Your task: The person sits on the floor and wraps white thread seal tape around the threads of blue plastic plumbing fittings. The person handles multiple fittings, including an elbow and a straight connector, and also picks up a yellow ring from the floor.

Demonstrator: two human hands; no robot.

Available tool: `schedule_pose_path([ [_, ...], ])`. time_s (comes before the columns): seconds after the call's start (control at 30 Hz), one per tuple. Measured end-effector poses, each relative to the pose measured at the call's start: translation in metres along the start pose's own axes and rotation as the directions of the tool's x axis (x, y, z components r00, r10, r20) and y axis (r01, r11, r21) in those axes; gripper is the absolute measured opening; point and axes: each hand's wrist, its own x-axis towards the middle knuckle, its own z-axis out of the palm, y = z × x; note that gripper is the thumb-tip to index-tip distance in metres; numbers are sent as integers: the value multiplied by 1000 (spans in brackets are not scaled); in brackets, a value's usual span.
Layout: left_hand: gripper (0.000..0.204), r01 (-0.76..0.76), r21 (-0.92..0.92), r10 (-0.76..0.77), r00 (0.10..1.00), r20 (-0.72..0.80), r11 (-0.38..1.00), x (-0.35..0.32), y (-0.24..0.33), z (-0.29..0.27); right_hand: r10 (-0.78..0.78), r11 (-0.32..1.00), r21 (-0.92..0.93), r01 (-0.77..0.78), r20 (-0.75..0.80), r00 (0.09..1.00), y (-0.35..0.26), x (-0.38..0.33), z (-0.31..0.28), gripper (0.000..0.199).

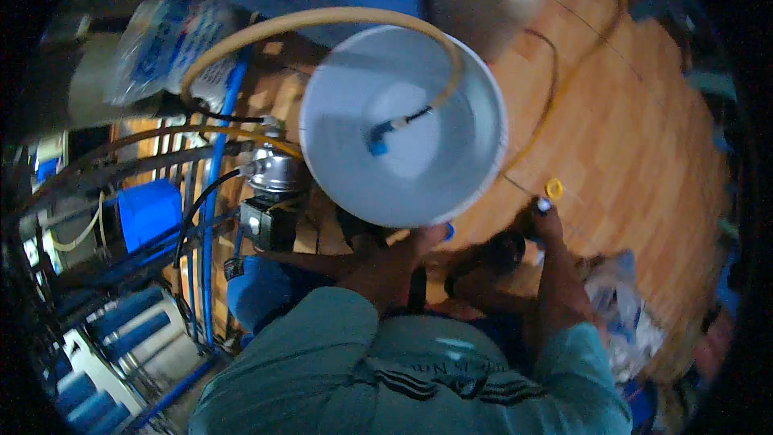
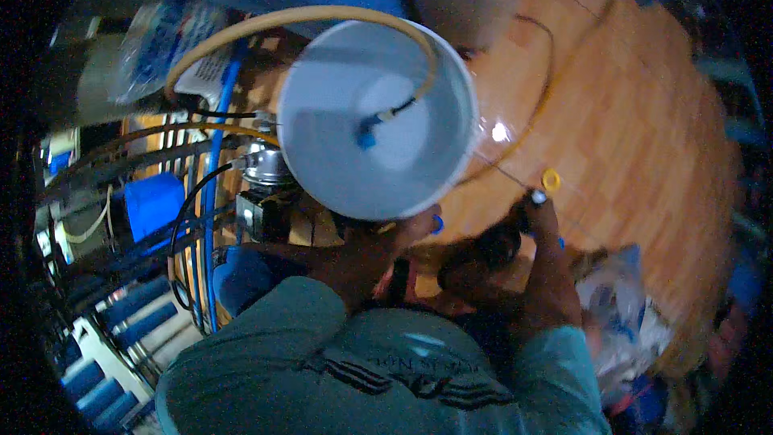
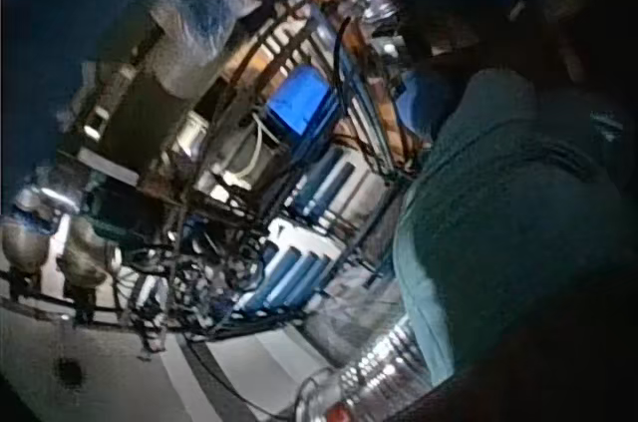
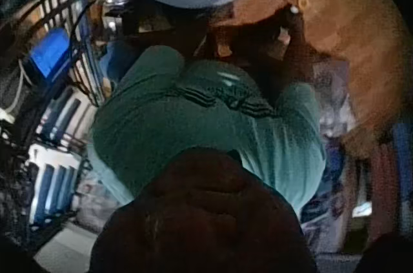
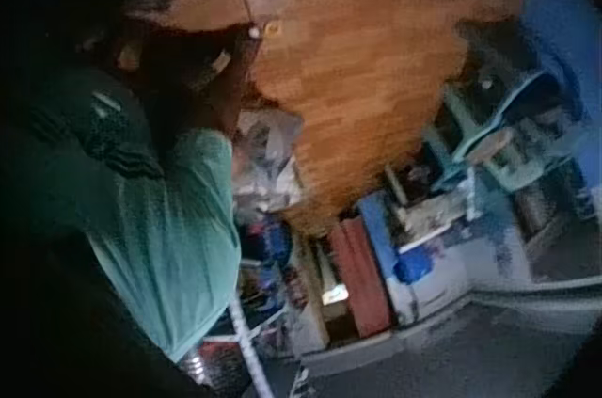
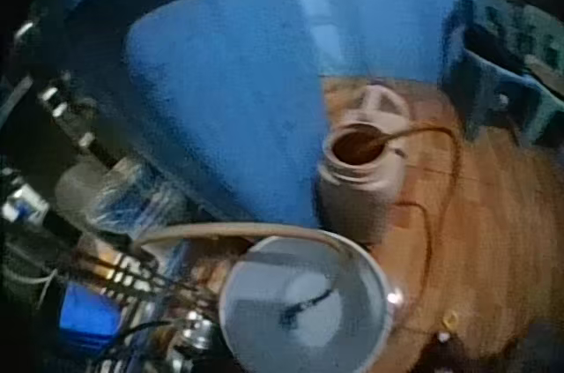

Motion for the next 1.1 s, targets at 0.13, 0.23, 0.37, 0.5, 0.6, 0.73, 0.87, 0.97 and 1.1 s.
schedule_pose_path([
  [0.13, 23, 16, -71, -18, 1000, -21, 997, 6, -11, -3, 7, 979, -205, 5, 59, 998, 21, 0, 5, 60],
  [0.23, 23, 21, -138, -28, 998, -48, 990, 7, -23, 0, 27, 957, -290, -17, 30, 999, 43, 18, 11, 70],
  [0.37, 24, 38, -210, -55, 995, -80, 977, 8, -51, -1, 14, 943, -329, -43, -89, 996, 14, 21, -7, 69],
  [0.5, 25, 85, -299, -133, 981, -144, 951, -2, -93, -18, -84, 918, -396, 10, -171, 982, -10, 25, -27, 63],
  [0.6, 25, 146, -352, -255, 923, -288, 924, -8, -142, -54, -132, 897, -440, 48, -163, 978, -25, 24, -32, 61],
  [0.73, 27, 264, -274, -376, 737, -562, 925, 1, -222, -126, -159, 955, -266, 133, -81, 984, -34, 11, 0, 56],
  [0.87, 28, 294, -97, -282, 694, -662, 951, 36, -254, -196, -235, 971, 55, 231, 69, 970, -25, -4, 37, 46],
  [0.97, 30, 398, 45, -326, 806, -494, 916, 67, -231, -219, -230, 973, 54, 224, 199, 953, -17, -14, 70, 45],
  [1.1, 32, 468, 25, -422, 818, -391, 884, 76, -244, -216, -255, 949, -81, 305, 372, 892, -21, -27, 82, 44],
])
